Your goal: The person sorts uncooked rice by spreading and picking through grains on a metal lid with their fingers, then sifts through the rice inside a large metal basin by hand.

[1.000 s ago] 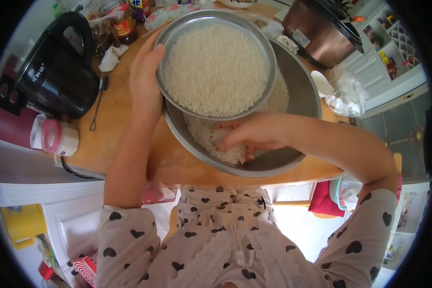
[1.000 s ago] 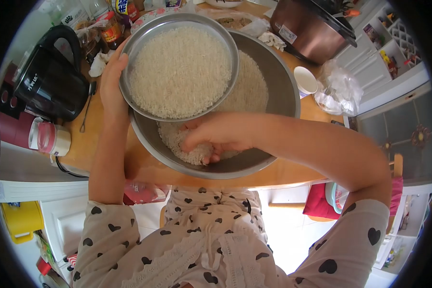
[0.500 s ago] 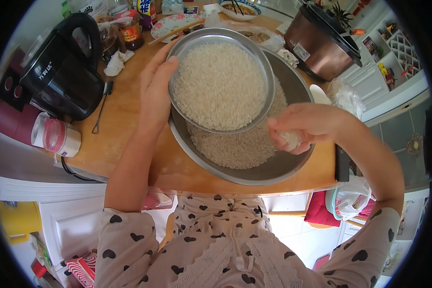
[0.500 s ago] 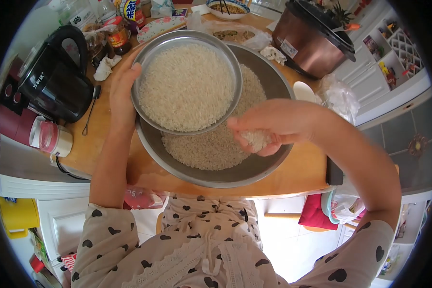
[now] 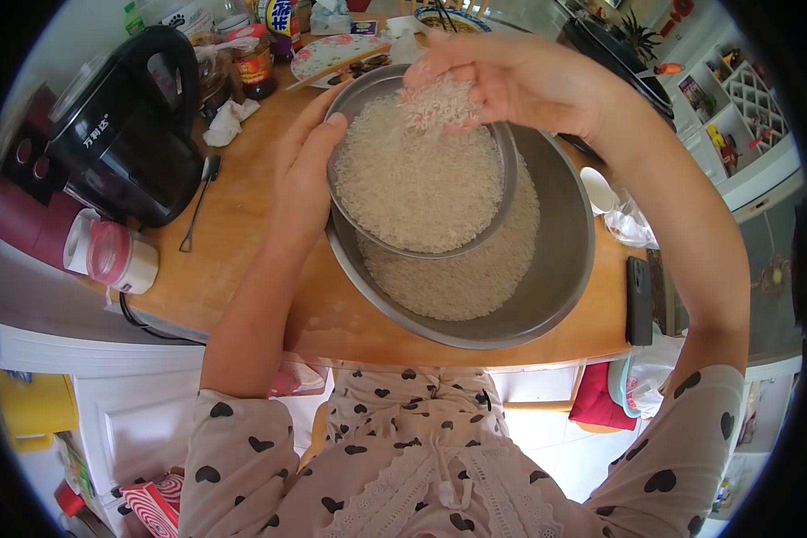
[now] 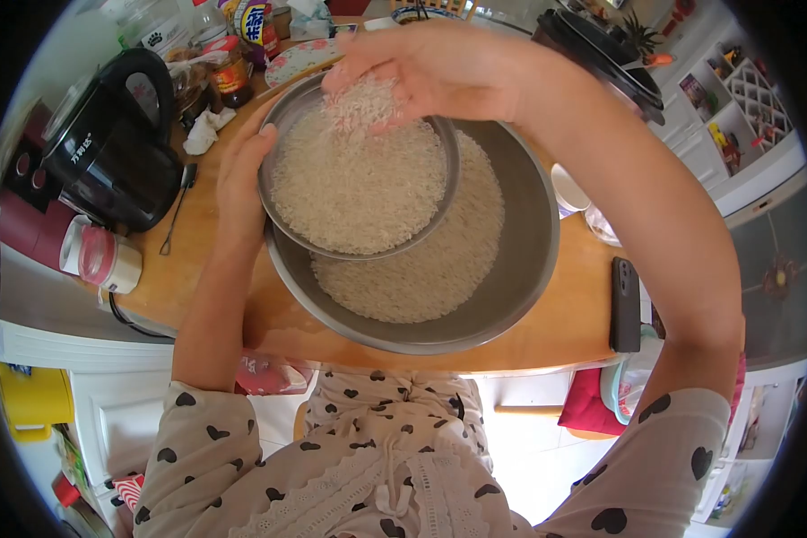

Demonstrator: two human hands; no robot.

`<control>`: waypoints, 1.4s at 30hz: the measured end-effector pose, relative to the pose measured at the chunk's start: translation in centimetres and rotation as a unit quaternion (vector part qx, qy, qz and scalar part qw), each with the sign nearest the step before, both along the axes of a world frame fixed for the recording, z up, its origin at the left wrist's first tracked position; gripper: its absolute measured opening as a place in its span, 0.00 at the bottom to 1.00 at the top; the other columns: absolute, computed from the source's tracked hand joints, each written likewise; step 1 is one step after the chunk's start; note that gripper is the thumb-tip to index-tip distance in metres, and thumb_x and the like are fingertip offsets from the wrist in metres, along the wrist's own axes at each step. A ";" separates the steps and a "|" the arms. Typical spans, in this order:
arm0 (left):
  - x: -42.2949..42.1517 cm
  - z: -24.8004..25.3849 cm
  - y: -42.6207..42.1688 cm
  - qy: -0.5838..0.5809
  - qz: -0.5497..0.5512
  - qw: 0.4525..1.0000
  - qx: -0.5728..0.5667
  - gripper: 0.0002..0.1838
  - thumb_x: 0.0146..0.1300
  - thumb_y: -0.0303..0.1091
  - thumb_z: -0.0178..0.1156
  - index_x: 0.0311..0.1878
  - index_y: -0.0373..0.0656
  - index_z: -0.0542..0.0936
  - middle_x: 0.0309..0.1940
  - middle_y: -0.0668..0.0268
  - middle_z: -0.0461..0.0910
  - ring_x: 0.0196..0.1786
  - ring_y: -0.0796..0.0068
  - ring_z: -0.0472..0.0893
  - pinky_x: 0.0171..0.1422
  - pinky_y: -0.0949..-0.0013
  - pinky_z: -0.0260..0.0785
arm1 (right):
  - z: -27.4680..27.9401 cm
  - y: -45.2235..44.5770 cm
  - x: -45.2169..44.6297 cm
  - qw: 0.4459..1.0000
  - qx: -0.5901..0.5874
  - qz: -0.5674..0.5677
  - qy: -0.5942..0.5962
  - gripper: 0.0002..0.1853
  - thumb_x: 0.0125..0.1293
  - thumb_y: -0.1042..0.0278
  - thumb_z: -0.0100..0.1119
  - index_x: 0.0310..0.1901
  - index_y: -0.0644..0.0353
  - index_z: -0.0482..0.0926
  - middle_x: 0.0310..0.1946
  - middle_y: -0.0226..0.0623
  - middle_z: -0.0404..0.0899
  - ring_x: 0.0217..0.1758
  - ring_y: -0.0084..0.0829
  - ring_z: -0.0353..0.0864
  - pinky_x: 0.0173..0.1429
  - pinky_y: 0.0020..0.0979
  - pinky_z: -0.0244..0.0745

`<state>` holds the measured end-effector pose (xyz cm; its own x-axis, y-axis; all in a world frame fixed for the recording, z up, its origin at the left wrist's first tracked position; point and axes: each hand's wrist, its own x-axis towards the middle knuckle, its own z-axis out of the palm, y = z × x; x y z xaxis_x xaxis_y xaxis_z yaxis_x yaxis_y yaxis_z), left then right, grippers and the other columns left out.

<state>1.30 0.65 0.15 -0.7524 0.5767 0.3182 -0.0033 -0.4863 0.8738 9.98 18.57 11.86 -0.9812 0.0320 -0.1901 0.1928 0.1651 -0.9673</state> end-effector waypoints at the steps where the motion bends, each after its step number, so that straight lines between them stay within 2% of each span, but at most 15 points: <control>1: -0.1 0.0 0.0 0.000 -0.002 1.000 0.003 0.23 0.65 0.32 0.48 0.61 0.31 0.69 0.53 0.59 0.75 0.54 0.74 0.74 0.59 0.73 0.64 | 0.3 0.5 0.0 1.000 0.013 0.008 0.005 0.24 0.70 0.47 0.47 0.47 0.63 0.77 0.42 0.37 0.80 0.45 0.28 0.81 0.52 0.27 0.75; 3: -0.2 -0.1 0.0 0.002 -0.007 1.000 0.008 0.23 0.65 0.32 0.48 0.61 0.31 0.68 0.53 0.59 0.75 0.54 0.74 0.74 0.59 0.73 0.64 | 1.1 1.9 0.4 0.999 0.038 0.023 0.014 0.26 0.71 0.46 0.42 0.49 0.62 0.77 0.47 0.40 0.80 0.48 0.27 0.81 0.55 0.27 0.74; 4: -0.2 -0.1 0.0 0.000 -0.006 1.000 0.009 0.23 0.65 0.32 0.48 0.61 0.31 0.68 0.53 0.59 0.75 0.54 0.74 0.74 0.59 0.73 0.64 | 1.8 2.7 0.3 0.994 -0.085 -0.031 -0.069 0.27 0.74 0.51 0.36 0.52 0.72 0.73 0.47 0.47 0.79 0.54 0.35 0.78 0.62 0.32 0.70; 7: -0.2 -0.1 0.0 -0.003 -0.003 1.000 0.010 0.23 0.65 0.32 0.48 0.61 0.31 0.68 0.53 0.58 0.75 0.54 0.74 0.74 0.59 0.73 0.64 | 2.3 3.8 1.4 0.993 -0.102 -0.018 -0.057 0.23 0.72 0.57 0.44 0.53 0.72 0.73 0.49 0.45 0.79 0.54 0.38 0.78 0.63 0.32 0.69; 10: -0.2 -0.1 0.1 0.000 0.000 1.000 0.012 0.23 0.65 0.33 0.47 0.61 0.30 0.68 0.53 0.58 0.75 0.55 0.74 0.74 0.60 0.73 0.64 | 1.9 3.9 2.3 0.998 0.054 0.043 -0.007 0.28 0.73 0.45 0.37 0.50 0.62 0.77 0.49 0.40 0.79 0.50 0.27 0.80 0.55 0.26 0.73; 16: -0.1 -0.1 0.0 0.020 0.012 1.000 0.010 0.23 0.65 0.32 0.46 0.61 0.30 0.68 0.55 0.58 0.74 0.56 0.73 0.73 0.62 0.73 0.62 | 1.5 2.8 2.7 0.987 0.125 0.096 0.025 0.31 0.73 0.44 0.32 0.49 0.64 0.78 0.49 0.42 0.79 0.53 0.30 0.79 0.58 0.27 0.72; 19: -0.1 -0.1 0.1 0.019 0.010 1.000 0.015 0.23 0.65 0.32 0.46 0.61 0.30 0.68 0.56 0.58 0.73 0.57 0.72 0.72 0.63 0.72 0.61 | 1.0 2.1 2.7 0.984 0.140 0.090 0.065 0.32 0.73 0.43 0.32 0.48 0.66 0.78 0.50 0.42 0.79 0.56 0.30 0.76 0.61 0.28 0.68; 22: -0.1 0.0 0.0 0.021 0.009 1.000 0.015 0.23 0.65 0.32 0.46 0.61 0.30 0.68 0.56 0.57 0.73 0.58 0.72 0.72 0.63 0.72 0.60 | 0.6 1.5 3.2 0.982 0.164 0.048 0.080 0.30 0.73 0.44 0.35 0.48 0.65 0.79 0.49 0.41 0.79 0.55 0.28 0.76 0.61 0.27 0.67; 25: 0.0 0.0 0.1 0.032 0.011 0.999 0.018 0.23 0.65 0.32 0.46 0.62 0.31 0.68 0.56 0.57 0.72 0.58 0.72 0.72 0.63 0.71 0.60 | 1.1 1.2 3.6 0.947 0.306 0.059 0.076 0.27 0.73 0.48 0.38 0.47 0.64 0.80 0.47 0.39 0.80 0.50 0.27 0.77 0.56 0.27 0.69; 28: 0.0 0.0 0.0 0.036 0.014 0.999 0.021 0.23 0.65 0.32 0.46 0.62 0.31 0.68 0.56 0.57 0.72 0.58 0.72 0.71 0.63 0.71 0.60 | 0.4 1.5 3.6 0.945 0.302 0.124 0.019 0.24 0.72 0.50 0.41 0.46 0.63 0.81 0.46 0.39 0.80 0.46 0.27 0.78 0.51 0.27 0.71; 31: 0.1 0.1 0.0 0.030 0.015 0.999 0.018 0.23 0.65 0.32 0.46 0.62 0.31 0.67 0.57 0.57 0.72 0.58 0.72 0.71 0.64 0.71 0.60 | 0.0 -0.1 3.8 0.963 0.198 0.172 -0.067 0.24 0.72 0.50 0.42 0.47 0.63 0.80 0.45 0.39 0.80 0.46 0.28 0.79 0.51 0.28 0.73; 34: -0.1 -0.2 0.1 0.033 0.011 0.999 0.021 0.24 0.65 0.32 0.46 0.62 0.30 0.67 0.57 0.57 0.72 0.58 0.72 0.71 0.64 0.71 0.60 | -1.3 -0.9 3.1 0.982 0.100 0.154 -0.042 0.25 0.70 0.49 0.46 0.46 0.67 0.78 0.43 0.43 0.80 0.48 0.30 0.80 0.52 0.28 0.74; 37: -0.2 -0.2 0.2 0.033 0.011 0.999 0.025 0.24 0.65 0.33 0.47 0.62 0.30 0.67 0.57 0.57 0.72 0.59 0.71 0.71 0.65 0.71 0.59 | -2.0 0.1 1.1 0.991 0.026 0.133 0.001 0.25 0.71 0.50 0.43 0.52 0.66 0.75 0.48 0.41 0.79 0.50 0.32 0.79 0.57 0.30 0.72; 40: -0.1 0.0 0.3 0.024 0.013 0.999 0.026 0.24 0.65 0.33 0.47 0.62 0.30 0.67 0.57 0.57 0.72 0.59 0.71 0.71 0.65 0.71 0.59 | -1.8 1.1 0.3 0.998 -0.011 0.026 0.051 0.27 0.71 0.48 0.44 0.53 0.67 0.74 0.49 0.43 0.78 0.52 0.34 0.79 0.58 0.31 0.72; 42: 0.0 0.1 0.2 0.019 0.014 0.999 0.024 0.24 0.64 0.33 0.47 0.62 0.29 0.67 0.57 0.56 0.72 0.59 0.71 0.71 0.65 0.71 0.59 | -2.0 2.1 0.3 0.998 0.006 -0.006 0.070 0.27 0.71 0.48 0.43 0.53 0.67 0.74 0.49 0.43 0.78 0.52 0.33 0.79 0.58 0.32 0.72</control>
